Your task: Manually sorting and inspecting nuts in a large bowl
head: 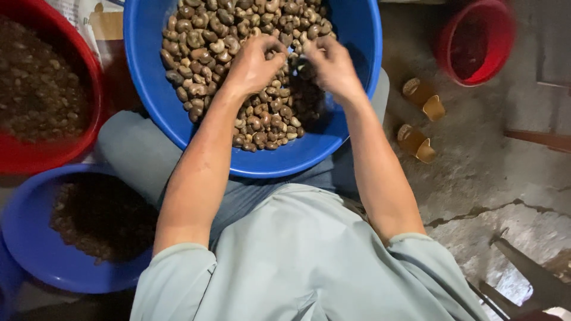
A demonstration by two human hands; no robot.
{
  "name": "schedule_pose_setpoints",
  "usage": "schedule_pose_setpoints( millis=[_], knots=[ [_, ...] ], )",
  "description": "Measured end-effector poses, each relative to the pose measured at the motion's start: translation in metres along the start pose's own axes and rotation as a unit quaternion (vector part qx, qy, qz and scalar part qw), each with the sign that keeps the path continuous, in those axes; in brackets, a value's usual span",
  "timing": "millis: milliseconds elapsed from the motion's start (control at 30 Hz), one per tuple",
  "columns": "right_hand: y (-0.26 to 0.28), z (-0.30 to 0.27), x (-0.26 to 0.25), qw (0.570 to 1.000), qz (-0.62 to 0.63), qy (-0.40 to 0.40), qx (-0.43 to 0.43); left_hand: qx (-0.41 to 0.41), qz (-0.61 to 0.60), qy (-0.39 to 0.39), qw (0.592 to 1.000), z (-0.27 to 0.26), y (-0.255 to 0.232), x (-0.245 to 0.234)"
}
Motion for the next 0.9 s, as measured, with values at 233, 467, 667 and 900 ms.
schedule_pose_setpoints(
  millis=[233, 467, 667, 900],
  knots=[
    [0.064, -0.059, -0.045, 0.836, 0.506, 0.207, -0.042, -0.002, 0.154, 0.069, 0.986, -0.009, -0.007, 0.019],
    [0.071, -0.047, -0.058, 0.929, 0.367, -0.002, 0.041, -0.072, 0.145, 0.197, 0.967, -0.023, -0.012, 0.031],
    [0.053, -0.034, -0.017, 0.945, 0.308, 0.052, 0.094, -0.011, 0.139, 0.156, 0.978, -0.009, 0.011, 0.037],
    [0.049, -0.026, -0.012, 0.983, -0.096, -0.098, -0.122, 0.036, 0.169, 0.077, 0.982, -0.001, 0.009, 0.032]
  ],
)
Point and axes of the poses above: each hand's wrist, its own z-axis towards the middle knuckle, its own x-axis out of the palm, y = z × x, the point moved 6 cm from there along z, towards the middle knuckle, and after that the axes turned 10 degrees about x, right-handed, at the moved point
